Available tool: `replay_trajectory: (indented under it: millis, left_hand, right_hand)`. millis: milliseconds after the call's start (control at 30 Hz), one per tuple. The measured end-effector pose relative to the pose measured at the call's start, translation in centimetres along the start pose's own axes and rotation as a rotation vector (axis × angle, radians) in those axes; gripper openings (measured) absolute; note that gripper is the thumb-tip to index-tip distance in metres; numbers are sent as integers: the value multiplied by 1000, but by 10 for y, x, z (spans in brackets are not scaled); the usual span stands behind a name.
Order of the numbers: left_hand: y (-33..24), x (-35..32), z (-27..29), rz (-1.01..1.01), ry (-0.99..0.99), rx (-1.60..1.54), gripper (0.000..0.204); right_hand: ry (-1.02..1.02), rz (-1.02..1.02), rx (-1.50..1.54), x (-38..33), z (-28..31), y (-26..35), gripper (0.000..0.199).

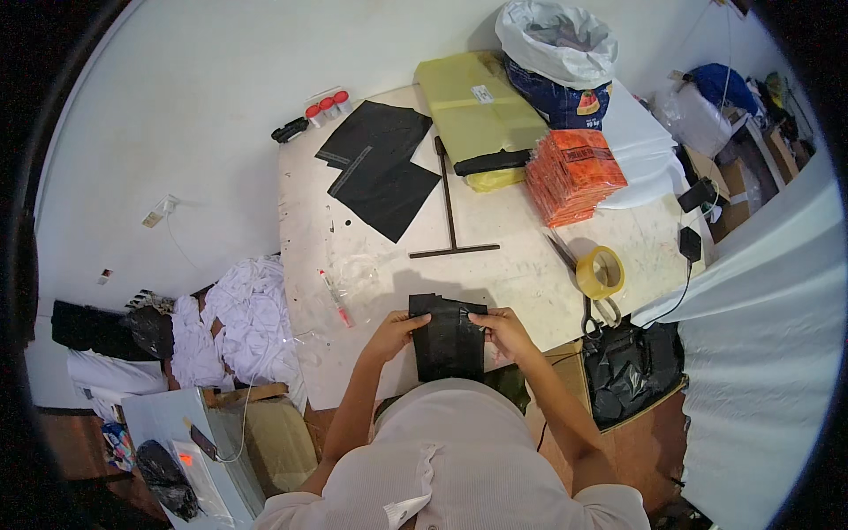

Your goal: Packing orange packets into black pouches and sealing them with adhesive tape.

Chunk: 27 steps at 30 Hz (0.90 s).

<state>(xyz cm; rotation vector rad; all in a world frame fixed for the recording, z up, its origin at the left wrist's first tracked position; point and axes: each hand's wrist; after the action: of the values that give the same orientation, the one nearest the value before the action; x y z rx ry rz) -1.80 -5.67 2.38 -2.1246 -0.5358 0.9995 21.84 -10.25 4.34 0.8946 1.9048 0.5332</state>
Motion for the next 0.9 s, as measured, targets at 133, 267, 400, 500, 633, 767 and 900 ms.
replay_trajectory:
  millis: [133, 267, 400, 500, 633, 767, 900]
  left_hand:
    - [-2, -1, 6, 27, 46, -8, 26]
    - [-1, 3, 11, 1, 83, 72, 24]
    - [11, 9, 29, 44, 73, 211, 18]
    - [11, 11, 34, -36, 130, 173, 18]
    - [-1, 13, 35, -157, 243, 390, 38]
    - [-7, 12, 39, -141, 331, 499, 40]
    - [-11, 8, 42, -152, 393, 560, 32]
  right_hand:
    - [108, 1, 59, 5, 8, 2, 13]
    - [188, -4, -107, 13, 28, 0, 18]
    - [272, 8, -205, 22, 42, -4, 20]
    - [316, 31, -359, 20, 40, 5, 24]
    - [322, 80, -438, 19, 40, 12, 36]
    - [302, 99, -571, 17, 36, 15, 38]
    - [322, 161, -591, 15, 37, 13, 38]
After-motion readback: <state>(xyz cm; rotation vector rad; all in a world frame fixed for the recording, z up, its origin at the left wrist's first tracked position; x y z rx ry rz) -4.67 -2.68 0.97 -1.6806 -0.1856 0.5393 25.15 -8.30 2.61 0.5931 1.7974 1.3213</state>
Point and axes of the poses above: each hand's wrist, its own x-axis towards the middle knuckle, its own z-axis out of the back of the hand, y = z × x, and after that the axes turned 10 degrees about y, right-handed
